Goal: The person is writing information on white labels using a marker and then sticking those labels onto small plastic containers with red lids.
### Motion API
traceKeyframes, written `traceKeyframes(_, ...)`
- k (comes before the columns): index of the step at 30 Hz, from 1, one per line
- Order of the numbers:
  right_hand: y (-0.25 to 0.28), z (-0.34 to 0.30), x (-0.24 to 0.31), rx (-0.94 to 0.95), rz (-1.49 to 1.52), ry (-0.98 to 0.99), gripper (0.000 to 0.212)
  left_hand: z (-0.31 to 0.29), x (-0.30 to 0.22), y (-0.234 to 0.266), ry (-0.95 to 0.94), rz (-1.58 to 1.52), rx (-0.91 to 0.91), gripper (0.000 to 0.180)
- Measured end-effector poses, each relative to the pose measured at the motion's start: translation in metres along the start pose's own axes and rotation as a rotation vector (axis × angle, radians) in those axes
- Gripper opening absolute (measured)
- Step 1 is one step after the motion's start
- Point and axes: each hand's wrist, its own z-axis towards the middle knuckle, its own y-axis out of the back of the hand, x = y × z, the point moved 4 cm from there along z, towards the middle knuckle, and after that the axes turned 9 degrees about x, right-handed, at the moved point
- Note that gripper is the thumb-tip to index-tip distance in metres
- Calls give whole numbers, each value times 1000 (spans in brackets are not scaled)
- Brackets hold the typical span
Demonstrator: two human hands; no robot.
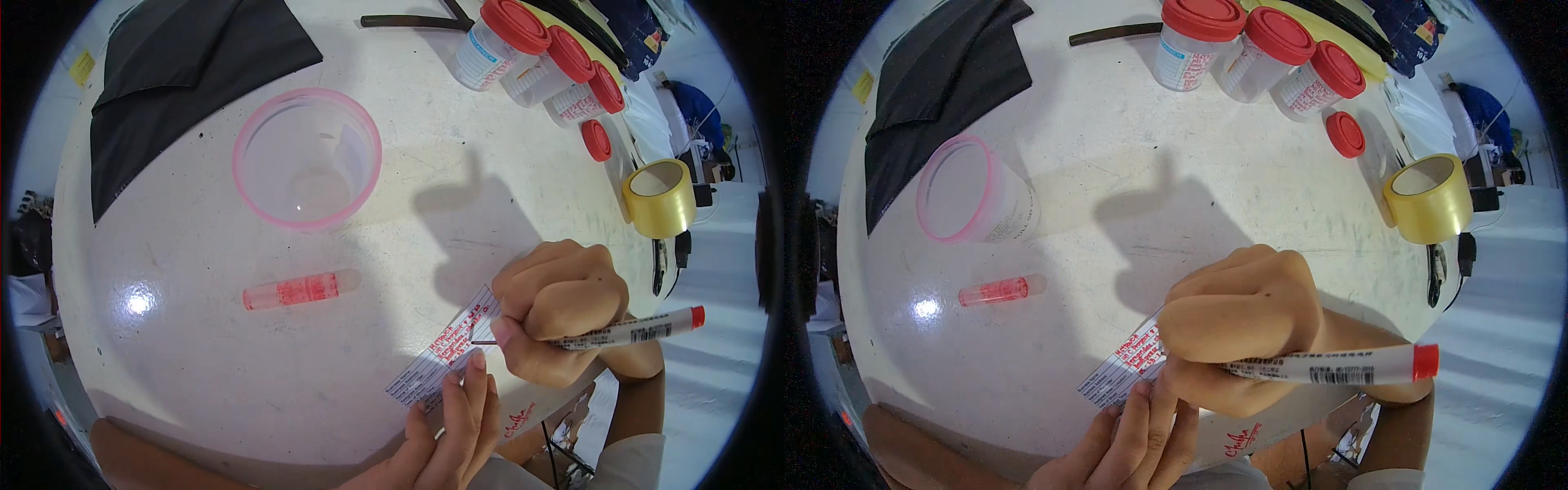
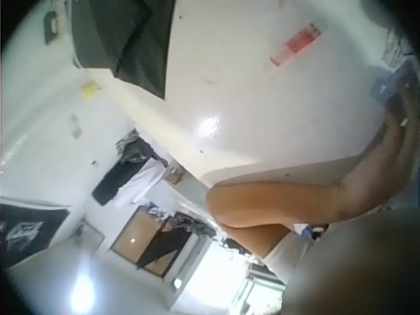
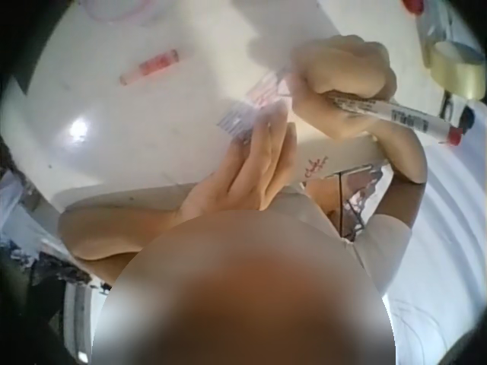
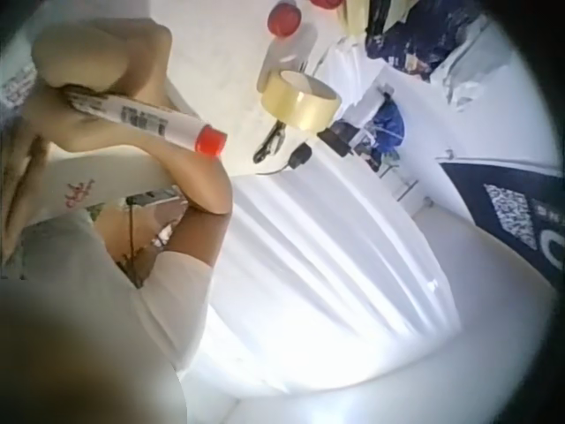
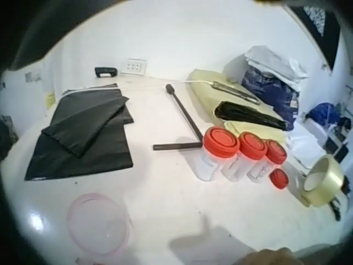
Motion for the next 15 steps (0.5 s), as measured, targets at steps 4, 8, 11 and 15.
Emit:
traceKeyframes(4,0,-1,1,-24,0,-2,36,0,0,1,-28,8,22,35)
traceKeyframes(8,-2,-1,0,-31,-15,-4,37,-1,1,0,-57,-3,46,35)
traceKeyframes(11,-2,-1,-1,-32,-21,6,37,2,5,3,-58,24,43,35)
traceKeyframes(15,2,-1,0,11,-8,21,36,3,12,16,-188,45,144,35)
